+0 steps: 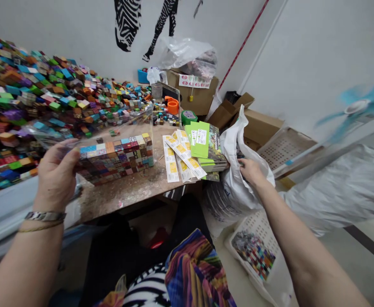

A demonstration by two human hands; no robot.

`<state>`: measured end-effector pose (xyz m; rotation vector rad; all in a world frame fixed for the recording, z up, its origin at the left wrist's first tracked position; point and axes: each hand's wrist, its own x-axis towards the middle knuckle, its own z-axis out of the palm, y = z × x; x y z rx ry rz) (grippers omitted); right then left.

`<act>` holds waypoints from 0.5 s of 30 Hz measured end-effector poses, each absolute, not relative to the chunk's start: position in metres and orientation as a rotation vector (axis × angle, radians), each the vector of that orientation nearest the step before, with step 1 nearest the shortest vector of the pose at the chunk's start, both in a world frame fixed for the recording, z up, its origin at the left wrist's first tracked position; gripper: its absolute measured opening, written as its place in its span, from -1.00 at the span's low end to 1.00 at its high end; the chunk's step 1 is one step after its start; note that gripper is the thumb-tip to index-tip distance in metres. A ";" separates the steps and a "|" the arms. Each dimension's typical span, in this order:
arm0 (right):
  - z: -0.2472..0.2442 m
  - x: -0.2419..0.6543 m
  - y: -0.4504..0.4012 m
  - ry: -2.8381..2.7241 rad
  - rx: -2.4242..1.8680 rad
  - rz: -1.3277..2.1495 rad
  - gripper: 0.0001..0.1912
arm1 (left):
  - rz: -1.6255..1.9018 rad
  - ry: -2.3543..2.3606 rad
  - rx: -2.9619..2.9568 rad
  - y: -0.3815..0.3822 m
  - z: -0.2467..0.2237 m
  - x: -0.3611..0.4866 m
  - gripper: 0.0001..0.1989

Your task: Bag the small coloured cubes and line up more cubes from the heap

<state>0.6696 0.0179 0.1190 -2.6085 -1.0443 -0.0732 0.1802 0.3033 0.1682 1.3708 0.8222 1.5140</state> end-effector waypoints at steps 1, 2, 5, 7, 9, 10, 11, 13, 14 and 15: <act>0.120 0.670 0.016 -1.007 -2.624 -0.044 -0.65 | 1.508 0.836 1.382 0.303 0.168 0.180 -0.39; 0.122 0.670 0.015 -0.970 -2.633 -0.042 -0.66 | 1.502 0.851 1.397 0.303 0.168 0.180 -0.39; 0.131 0.670 0.012 -0.740 -2.519 0.022 -0.70 | 1.497 0.868 1.424 0.302 0.169 0.180 -0.40; 0.138 0.670 0.011 -0.541 -2.336 0.139 -0.77 | 1.504 0.859 1.419 0.301 0.169 0.180 -0.42; 0.145 0.669 0.012 -0.435 -2.181 0.240 -0.84 | 1.503 0.841 1.413 0.300 0.170 0.180 -0.44; 0.148 0.668 0.013 -0.423 -2.133 0.270 -0.87 | 1.502 0.838 1.413 0.300 0.170 0.180 -0.44; 0.152 0.666 0.013 -0.425 -2.096 0.290 -0.88 | 1.500 0.842 1.416 0.299 0.171 0.180 -0.44; 0.159 0.663 0.013 -0.429 -2.015 0.316 -0.86 | 1.497 0.862 1.423 0.298 0.171 0.181 -0.45; 0.163 0.661 0.012 -0.430 -1.979 0.320 -0.83 | 1.497 0.871 1.427 0.298 0.171 0.181 -0.45; 0.167 0.660 0.012 -0.426 -1.939 0.317 -0.81 | 1.498 0.875 1.430 0.298 0.171 0.180 -0.45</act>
